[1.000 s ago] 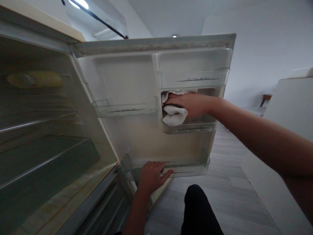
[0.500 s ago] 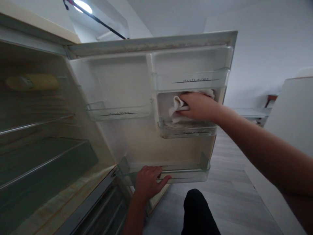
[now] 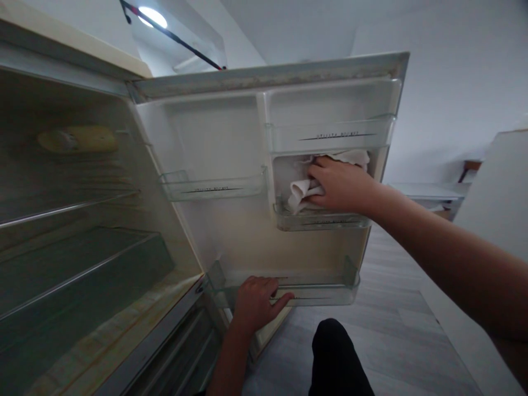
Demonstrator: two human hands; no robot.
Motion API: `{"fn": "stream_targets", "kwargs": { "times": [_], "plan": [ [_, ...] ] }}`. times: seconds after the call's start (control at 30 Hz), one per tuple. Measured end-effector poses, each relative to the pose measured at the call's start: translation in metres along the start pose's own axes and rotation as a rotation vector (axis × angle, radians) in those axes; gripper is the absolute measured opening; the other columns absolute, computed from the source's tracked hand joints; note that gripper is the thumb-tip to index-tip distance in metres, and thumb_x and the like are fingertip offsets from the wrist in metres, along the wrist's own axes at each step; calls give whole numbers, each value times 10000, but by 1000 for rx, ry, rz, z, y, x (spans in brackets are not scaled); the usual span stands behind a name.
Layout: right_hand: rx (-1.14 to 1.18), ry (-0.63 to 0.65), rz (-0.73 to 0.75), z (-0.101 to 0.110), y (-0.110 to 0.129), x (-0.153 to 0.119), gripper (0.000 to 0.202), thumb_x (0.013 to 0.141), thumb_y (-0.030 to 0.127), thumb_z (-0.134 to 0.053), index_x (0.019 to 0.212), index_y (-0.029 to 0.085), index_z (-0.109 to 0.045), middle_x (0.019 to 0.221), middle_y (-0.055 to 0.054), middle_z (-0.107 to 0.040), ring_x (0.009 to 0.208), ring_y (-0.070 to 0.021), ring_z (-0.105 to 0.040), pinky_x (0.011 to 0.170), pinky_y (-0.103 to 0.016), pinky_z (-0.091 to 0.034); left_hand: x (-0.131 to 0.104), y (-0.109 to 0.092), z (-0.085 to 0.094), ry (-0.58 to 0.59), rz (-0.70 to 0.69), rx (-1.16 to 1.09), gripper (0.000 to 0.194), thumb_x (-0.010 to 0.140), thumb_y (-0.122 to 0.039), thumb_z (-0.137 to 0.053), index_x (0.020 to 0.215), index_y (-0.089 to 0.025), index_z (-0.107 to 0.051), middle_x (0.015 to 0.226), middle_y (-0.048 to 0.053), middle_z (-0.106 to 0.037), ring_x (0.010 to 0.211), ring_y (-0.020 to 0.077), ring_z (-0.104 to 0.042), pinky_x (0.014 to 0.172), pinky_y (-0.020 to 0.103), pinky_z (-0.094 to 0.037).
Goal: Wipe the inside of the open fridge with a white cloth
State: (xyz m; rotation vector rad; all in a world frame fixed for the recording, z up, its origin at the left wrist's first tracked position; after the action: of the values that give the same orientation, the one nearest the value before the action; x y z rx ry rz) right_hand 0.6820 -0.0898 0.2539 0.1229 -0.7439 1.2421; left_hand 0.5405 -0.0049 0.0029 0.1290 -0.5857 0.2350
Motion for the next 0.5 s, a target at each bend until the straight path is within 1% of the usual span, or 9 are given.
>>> {"fn": "stream_targets", "kwargs": {
  "times": [0.1,0.13,0.2,0.27,0.33,0.43,0.5],
  "plan": [
    [-154,106,-187,-4,-26,-8,496,905,500,-586,1169,89,-677,1176,-247,-676,999,-364,-676,766,-405,-519,2,-1,-3,16,2,7,472,958,-619,-519,717,-226,-619,656,7,-668,648,187,-626,693,357,-387],
    [-181,142,-213,-5,-30,-8,484,911,479,-573,1161,81,-690,1171,-256,-682,998,-373,-680,755,-411,-524,2,-1,-4,19,6,8,462,958,-613,-526,726,-226,-625,665,9,-673,657,190,-630,697,358,-387],
    [-202,195,-221,-10,-30,-3,461,911,446,-563,1137,75,-717,1158,-263,-696,1009,-381,-685,755,-415,-531,4,-1,-6,24,11,8,453,959,-608,-530,745,-223,-639,677,12,-680,671,197,-637,702,360,-386],
    [-171,222,-204,-15,-25,7,459,916,442,-546,1113,75,-739,1106,-258,-719,1010,-378,-692,770,-412,-534,7,-2,-8,28,14,4,456,965,-607,-519,765,-219,-651,695,20,-690,689,202,-645,710,361,-384],
    [-103,220,-180,-20,-17,21,481,927,456,-524,1120,75,-746,1076,-251,-732,1008,-369,-699,788,-407,-535,10,-3,-10,38,22,1,463,968,-610,-510,775,-214,-656,719,29,-703,710,208,-653,713,361,-381],
    [28,235,-85,-32,7,42,502,938,487,-501,1123,92,-749,1113,-231,-734,1016,-344,-706,807,-383,-530,16,-3,-14,61,43,0,467,970,-606,-506,770,-209,-649,733,35,-709,717,213,-659,709,360,-379],
    [107,265,4,-39,25,50,446,954,435,-481,1100,115,-754,1138,-201,-737,1035,-308,-707,821,-345,-520,21,-3,-15,73,53,4,467,975,-598,-500,765,-206,-643,729,37,-707,711,213,-658,710,359,-380]
  ]
}}
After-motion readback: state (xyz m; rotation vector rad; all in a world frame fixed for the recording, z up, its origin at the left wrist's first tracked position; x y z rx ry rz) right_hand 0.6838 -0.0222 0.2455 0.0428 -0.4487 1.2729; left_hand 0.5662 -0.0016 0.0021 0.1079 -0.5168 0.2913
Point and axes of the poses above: each hand's wrist, its own x-axis towards the middle knuckle, its own z-axis out of the back of the hand, y = z × x, the point moved 10 cm from there along x, towards the middle knuckle
